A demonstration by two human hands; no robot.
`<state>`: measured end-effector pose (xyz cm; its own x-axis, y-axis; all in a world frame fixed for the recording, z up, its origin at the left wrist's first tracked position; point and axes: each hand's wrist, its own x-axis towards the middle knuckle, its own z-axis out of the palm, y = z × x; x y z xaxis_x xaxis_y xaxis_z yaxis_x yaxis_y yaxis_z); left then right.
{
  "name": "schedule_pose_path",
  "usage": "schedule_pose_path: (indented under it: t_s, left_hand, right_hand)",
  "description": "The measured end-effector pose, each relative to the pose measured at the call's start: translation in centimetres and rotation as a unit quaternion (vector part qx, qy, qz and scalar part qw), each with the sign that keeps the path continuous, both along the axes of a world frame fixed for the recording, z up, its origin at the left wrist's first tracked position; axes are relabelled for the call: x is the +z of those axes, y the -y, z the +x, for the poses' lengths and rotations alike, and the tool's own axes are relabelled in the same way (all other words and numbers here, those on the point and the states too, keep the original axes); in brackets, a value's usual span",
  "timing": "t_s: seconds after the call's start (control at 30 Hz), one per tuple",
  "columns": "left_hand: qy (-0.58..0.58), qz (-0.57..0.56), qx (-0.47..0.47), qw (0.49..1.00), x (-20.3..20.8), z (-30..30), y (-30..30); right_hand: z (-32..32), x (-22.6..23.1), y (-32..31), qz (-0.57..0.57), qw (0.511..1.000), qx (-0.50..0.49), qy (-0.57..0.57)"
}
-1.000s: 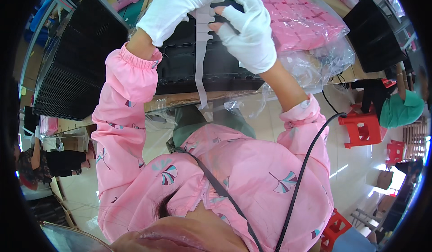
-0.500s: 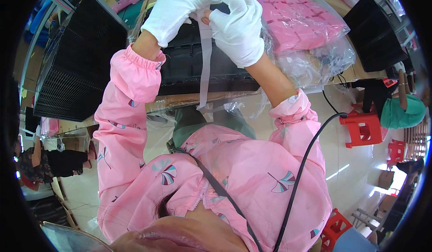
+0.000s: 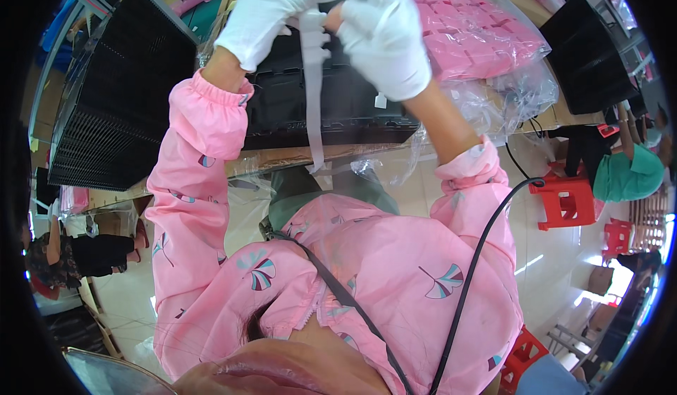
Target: Organizing and packing items into trays within a factory environment.
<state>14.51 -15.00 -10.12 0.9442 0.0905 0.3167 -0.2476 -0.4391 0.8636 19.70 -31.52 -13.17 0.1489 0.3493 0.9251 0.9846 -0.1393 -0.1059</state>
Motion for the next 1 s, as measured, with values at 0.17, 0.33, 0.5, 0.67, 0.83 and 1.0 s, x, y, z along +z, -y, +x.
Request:
schedule_pose_path:
  t_s: [0.17,0.33,0.5,0.67,0.83,1.0]
  left_hand:
    - [-0.065,-0.08,0.017,0.995,1.6,-0.2,-1.8]
    - [-0.033,-0.063,-0.007,0.997,-0.5,0.4,-3.5]
    - [-0.049,-0.047,0.003,0.998,-0.3,-0.2,-4.3]
    - [-0.041,-0.032,0.021,0.998,-0.2,-0.1,-4.6]
    - [-0.069,-0.048,0.015,0.996,0.1,0.1,-4.3]
    - [-0.083,-0.055,0.021,0.995,0.1,0.4,-4.2]
  right_hand:
    - [9.9,1.3,0.8,-0.047,0.962,0.067,-0.259]
    - [18.1,0.1,0.0,-0.322,0.853,-0.02,-0.409]
    - [26.0,-4.5,-1.4,-0.479,0.815,-0.042,-0.323]
    - [25.6,-4.5,-3.4,-0.561,0.766,-0.088,-0.302]
    - [26.0,-4.8,-4.4,-0.602,0.74,-0.105,-0.282]
    - [26.0,-4.8,-4.9,-0.626,0.725,-0.118,-0.262]
